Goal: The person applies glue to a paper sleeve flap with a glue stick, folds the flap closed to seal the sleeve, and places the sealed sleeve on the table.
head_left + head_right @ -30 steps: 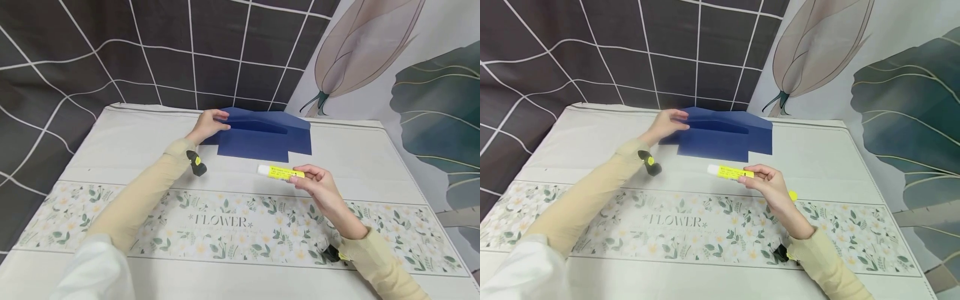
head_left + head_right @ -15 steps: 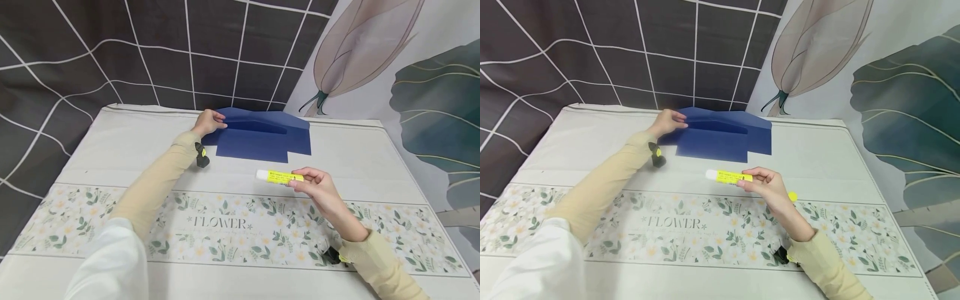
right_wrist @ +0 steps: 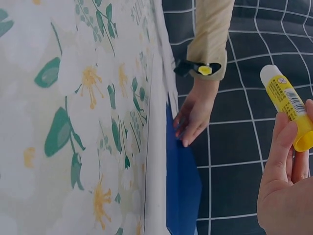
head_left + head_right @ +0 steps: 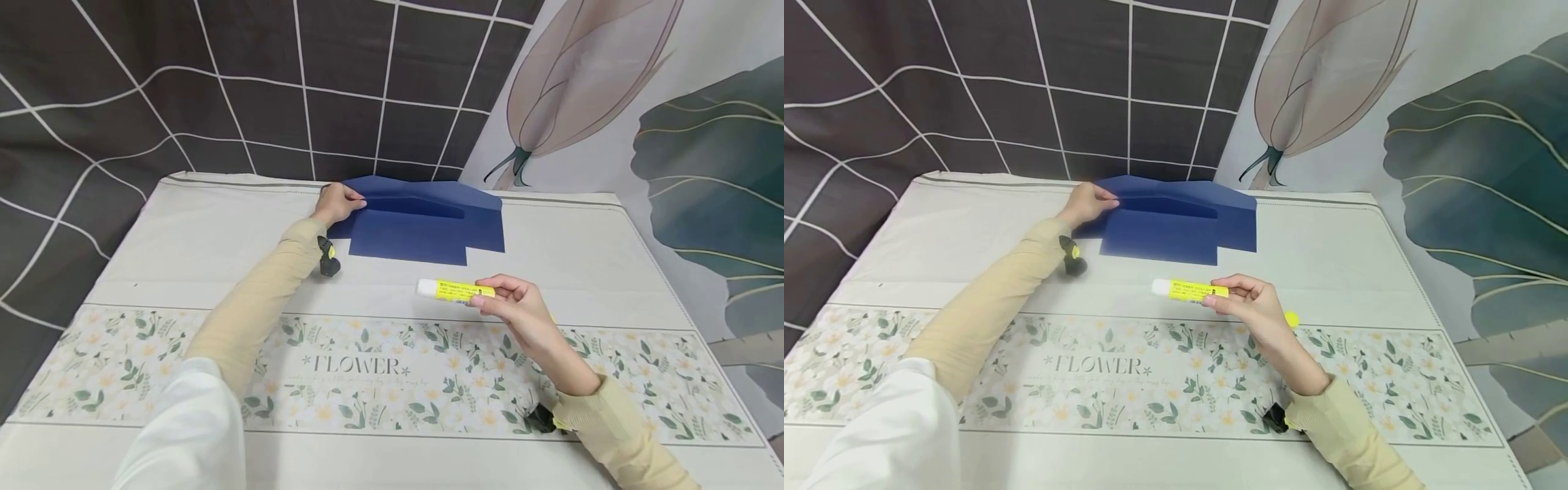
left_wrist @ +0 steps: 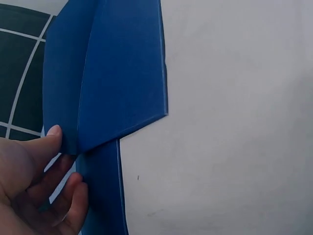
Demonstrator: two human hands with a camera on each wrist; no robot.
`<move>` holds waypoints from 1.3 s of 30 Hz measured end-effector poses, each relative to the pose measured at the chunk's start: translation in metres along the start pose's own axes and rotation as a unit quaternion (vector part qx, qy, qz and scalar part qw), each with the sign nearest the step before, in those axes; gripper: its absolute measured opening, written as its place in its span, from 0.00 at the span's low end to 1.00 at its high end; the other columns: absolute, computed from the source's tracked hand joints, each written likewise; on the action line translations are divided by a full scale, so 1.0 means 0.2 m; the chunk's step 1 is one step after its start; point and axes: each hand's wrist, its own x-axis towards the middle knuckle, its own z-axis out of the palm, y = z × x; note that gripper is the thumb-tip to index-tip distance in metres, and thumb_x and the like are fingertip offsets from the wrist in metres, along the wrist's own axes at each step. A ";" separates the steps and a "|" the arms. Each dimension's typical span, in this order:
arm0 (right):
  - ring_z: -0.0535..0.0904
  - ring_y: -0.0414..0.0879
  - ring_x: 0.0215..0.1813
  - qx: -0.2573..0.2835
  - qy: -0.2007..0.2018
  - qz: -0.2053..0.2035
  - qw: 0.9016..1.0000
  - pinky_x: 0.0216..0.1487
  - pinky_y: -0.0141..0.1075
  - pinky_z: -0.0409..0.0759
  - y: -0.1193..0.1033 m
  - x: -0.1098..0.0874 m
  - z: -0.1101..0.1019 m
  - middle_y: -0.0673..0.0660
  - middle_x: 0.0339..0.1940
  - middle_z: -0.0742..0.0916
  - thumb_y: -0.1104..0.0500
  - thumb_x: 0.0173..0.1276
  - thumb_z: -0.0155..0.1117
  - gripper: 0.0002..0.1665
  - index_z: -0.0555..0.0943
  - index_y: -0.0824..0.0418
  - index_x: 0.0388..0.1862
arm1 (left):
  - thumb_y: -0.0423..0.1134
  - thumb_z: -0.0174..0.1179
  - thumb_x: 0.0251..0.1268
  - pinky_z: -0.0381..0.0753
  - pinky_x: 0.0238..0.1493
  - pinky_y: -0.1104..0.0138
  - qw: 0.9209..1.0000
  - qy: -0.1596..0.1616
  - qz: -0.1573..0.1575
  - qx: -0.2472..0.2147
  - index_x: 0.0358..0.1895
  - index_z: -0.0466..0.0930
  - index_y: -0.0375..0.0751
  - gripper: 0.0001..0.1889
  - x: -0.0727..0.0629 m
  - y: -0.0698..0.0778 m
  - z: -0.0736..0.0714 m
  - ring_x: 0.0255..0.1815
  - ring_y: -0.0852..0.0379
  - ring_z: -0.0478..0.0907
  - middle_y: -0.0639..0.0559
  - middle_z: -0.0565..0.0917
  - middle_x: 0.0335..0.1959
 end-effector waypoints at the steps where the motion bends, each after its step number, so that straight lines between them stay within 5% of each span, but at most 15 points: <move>1: 0.85 0.36 0.38 0.000 0.000 -0.001 1.000 0.36 0.25 0.82 0.00 0.00 0.00 0.46 0.33 0.89 0.74 0.61 0.60 0.19 0.86 0.51 0.36 | 0.41 0.60 0.66 0.74 0.61 0.62 1.000 0.000 0.004 -0.002 0.49 0.85 0.38 0.14 0.00 0.00 0.00 0.58 0.50 0.78 0.44 0.85 0.51; 11: 0.84 0.36 0.35 0.011 0.006 -0.007 1.000 0.34 0.25 0.82 -0.01 -0.01 0.00 0.47 0.32 0.89 0.75 0.60 0.59 0.19 0.86 0.52 0.35 | 0.35 0.59 0.67 0.82 0.38 0.73 0.996 -0.016 0.015 -0.084 0.52 0.83 0.34 0.13 -0.04 -0.01 0.00 0.37 0.53 0.85 0.39 0.85 0.49; 21: 0.84 0.36 0.32 0.023 0.012 -0.027 0.999 0.33 0.26 0.81 -0.02 -0.02 -0.02 0.47 0.30 0.89 0.76 0.61 0.57 0.20 0.86 0.53 0.37 | 0.33 0.58 0.67 0.84 0.41 0.70 0.992 -0.039 0.035 -0.115 0.54 0.81 0.31 0.15 -0.17 0.00 -0.03 0.38 0.52 0.85 0.35 0.84 0.49; 29: 0.84 0.37 0.33 0.020 0.015 -0.028 0.999 0.34 0.26 0.81 -0.03 -0.03 -0.02 0.48 0.30 0.88 0.76 0.61 0.57 0.20 0.86 0.54 0.36 | 0.34 0.59 0.67 0.84 0.38 0.73 0.987 -0.060 0.022 -0.145 0.55 0.80 0.30 0.16 -0.29 0.01 -0.04 0.23 0.72 0.77 0.36 0.84 0.51; 39: 0.84 0.37 0.33 0.027 0.016 -0.034 0.999 0.34 0.26 0.82 -0.02 -0.05 -0.03 0.49 0.31 0.89 0.77 0.60 0.56 0.21 0.87 0.54 0.36 | 0.36 0.60 0.66 0.84 0.40 0.67 0.989 -0.086 0.018 -0.121 0.52 0.82 0.34 0.14 -0.45 0.00 -0.08 0.26 0.68 0.80 0.38 0.86 0.47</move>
